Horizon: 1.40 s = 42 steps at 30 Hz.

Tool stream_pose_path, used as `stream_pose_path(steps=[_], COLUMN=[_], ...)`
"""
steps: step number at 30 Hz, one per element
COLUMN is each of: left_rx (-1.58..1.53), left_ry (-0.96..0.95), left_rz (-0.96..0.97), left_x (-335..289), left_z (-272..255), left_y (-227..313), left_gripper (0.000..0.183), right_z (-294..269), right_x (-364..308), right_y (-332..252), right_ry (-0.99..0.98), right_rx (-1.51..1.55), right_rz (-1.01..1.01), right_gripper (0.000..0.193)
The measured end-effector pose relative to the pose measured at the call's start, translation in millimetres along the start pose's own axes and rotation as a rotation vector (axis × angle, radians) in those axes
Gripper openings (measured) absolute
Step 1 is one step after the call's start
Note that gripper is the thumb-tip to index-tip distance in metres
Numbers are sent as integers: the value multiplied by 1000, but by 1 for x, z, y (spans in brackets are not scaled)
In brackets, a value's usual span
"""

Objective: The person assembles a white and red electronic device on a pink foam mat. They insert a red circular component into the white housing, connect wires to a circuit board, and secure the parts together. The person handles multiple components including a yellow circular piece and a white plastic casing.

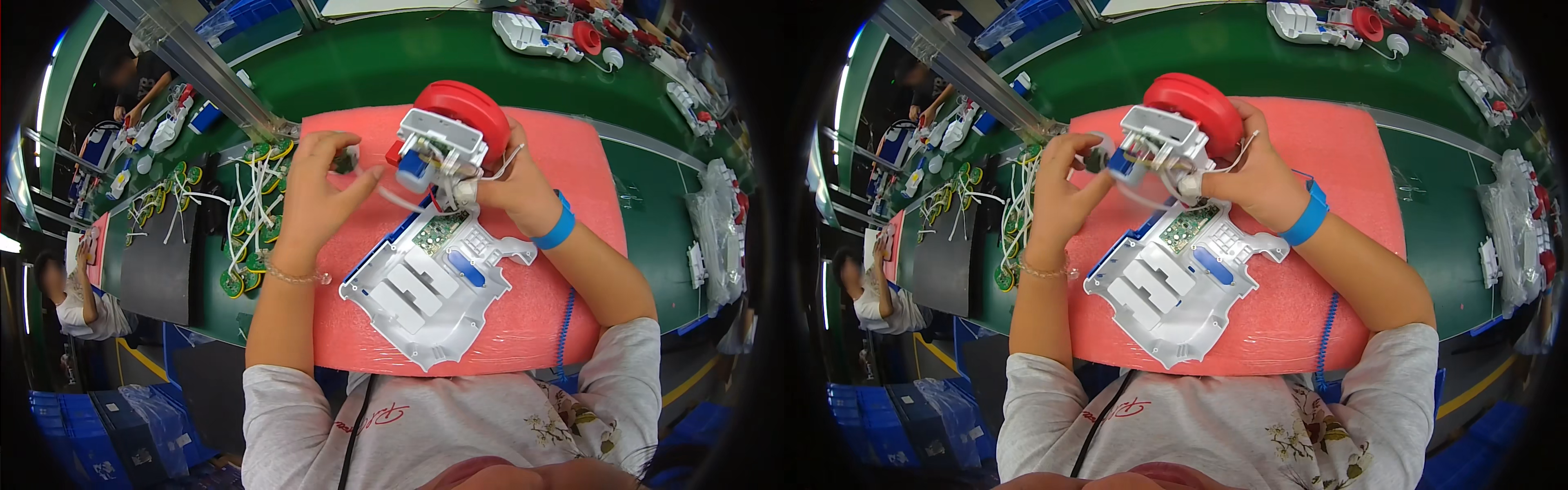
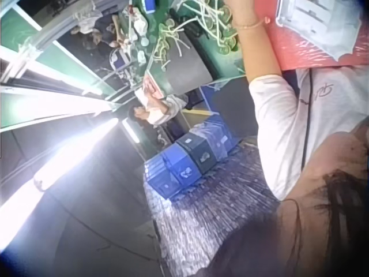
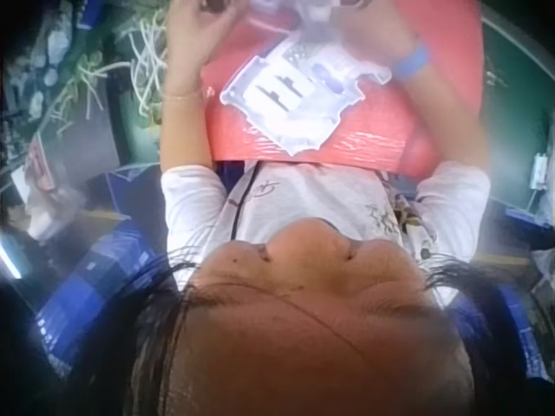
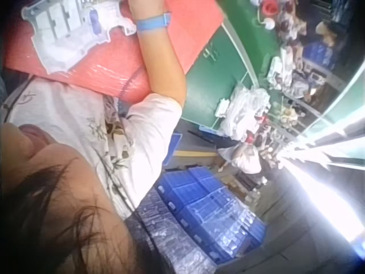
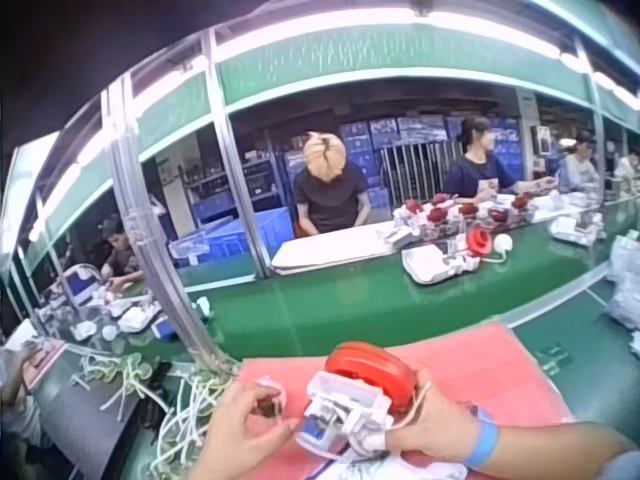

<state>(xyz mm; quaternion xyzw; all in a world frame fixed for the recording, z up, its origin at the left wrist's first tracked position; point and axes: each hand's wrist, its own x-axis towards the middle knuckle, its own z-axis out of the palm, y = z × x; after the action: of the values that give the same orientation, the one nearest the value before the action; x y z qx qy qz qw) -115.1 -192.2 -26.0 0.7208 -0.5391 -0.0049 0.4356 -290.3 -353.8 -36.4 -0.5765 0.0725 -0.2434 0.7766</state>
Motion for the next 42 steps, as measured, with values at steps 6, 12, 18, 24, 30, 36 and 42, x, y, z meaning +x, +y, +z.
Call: stream_pose_path(steps=[6,12,18,24,30,36,42], left_rx=[-872,-923,-1085,-1084,-1100,-886,-909], left_ry=[-461,-271,-196,-74,-28,-111,-243], left_rz=[-210,-329,-354,-462,-471,-279,-267], left_x=[-10,-12,-13,-10,-6,-6,4], left_z=[4,10,14,15,11,2,-7], left_y=[9,25,27,14,4,5,8], left_gripper=[107,94,78,64,64,81,103], right_z=[10,8,-1,-34,-1,4,9], right_x=[-2,-2,2,11,4,4,5], right_y=[5,-2,-8,-29,-2,3,-14], right_ry=[-135,-264,-406,-388,-319,-351,-425], right_rx=[-286,-888,-741,-249,-317,-273,-594], right_rz=[-271,-558,-385,366,410,422,397], right_gripper=[90,82,81,38,41,54,42])
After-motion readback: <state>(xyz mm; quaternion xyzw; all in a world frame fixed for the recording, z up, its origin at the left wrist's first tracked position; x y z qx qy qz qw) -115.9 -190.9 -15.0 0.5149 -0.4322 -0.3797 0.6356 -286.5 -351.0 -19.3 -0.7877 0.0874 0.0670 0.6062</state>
